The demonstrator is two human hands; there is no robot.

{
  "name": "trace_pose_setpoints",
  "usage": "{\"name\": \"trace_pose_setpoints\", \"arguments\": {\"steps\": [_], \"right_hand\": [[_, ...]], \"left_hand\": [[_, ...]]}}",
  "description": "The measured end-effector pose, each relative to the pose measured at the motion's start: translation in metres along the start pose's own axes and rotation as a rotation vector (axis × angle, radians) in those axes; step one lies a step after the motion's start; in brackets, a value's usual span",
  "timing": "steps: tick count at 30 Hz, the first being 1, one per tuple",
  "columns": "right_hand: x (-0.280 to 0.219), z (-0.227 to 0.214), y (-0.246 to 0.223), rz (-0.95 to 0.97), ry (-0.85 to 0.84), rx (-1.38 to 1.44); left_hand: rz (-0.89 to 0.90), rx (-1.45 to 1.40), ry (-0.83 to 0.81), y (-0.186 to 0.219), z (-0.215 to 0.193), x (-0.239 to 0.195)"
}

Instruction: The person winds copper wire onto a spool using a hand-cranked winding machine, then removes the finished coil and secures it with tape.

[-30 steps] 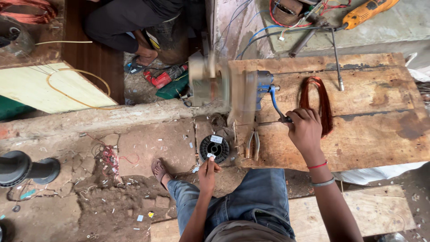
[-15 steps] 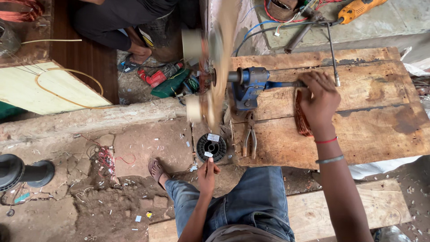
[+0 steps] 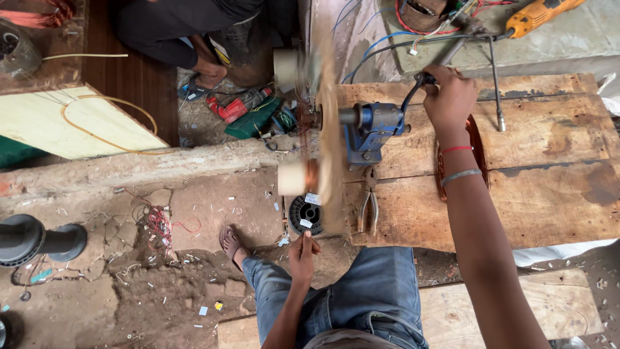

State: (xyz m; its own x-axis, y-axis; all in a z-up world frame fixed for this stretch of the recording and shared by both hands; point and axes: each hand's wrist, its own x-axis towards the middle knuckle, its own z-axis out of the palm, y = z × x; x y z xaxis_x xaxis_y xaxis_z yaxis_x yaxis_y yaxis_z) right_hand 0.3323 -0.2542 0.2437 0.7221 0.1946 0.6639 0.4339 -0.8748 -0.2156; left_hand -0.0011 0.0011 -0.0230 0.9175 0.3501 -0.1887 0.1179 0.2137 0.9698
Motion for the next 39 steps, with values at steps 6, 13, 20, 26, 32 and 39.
{"name": "trace_pose_setpoints", "arguments": {"steps": [6, 13, 20, 26, 32, 39], "right_hand": [[-0.015, 0.060, 0.024, 0.021, -0.103, -0.102], [-0.075, 0.117, 0.056, 0.036, -0.334, -0.300], [-0.130, 0.080, 0.019, 0.083, -0.468, -0.230], [-0.156, 0.007, -0.025, 0.010, -0.321, -0.116], [-0.155, -0.066, -0.054, -0.047, -0.229, -0.090], [-0.128, -0.109, -0.058, -0.072, -0.053, -0.028]], "left_hand": [[-0.022, 0.043, -0.008, 0.005, 0.003, -0.005], [-0.034, 0.059, -0.004, 0.007, 0.004, -0.003], [0.003, 0.063, 0.016, 0.001, 0.002, 0.003], [0.003, 0.095, 0.046, 0.004, 0.001, 0.004], [0.013, 0.084, 0.040, 0.006, 0.001, 0.001], [0.019, 0.085, 0.020, 0.013, 0.001, -0.003]]}}
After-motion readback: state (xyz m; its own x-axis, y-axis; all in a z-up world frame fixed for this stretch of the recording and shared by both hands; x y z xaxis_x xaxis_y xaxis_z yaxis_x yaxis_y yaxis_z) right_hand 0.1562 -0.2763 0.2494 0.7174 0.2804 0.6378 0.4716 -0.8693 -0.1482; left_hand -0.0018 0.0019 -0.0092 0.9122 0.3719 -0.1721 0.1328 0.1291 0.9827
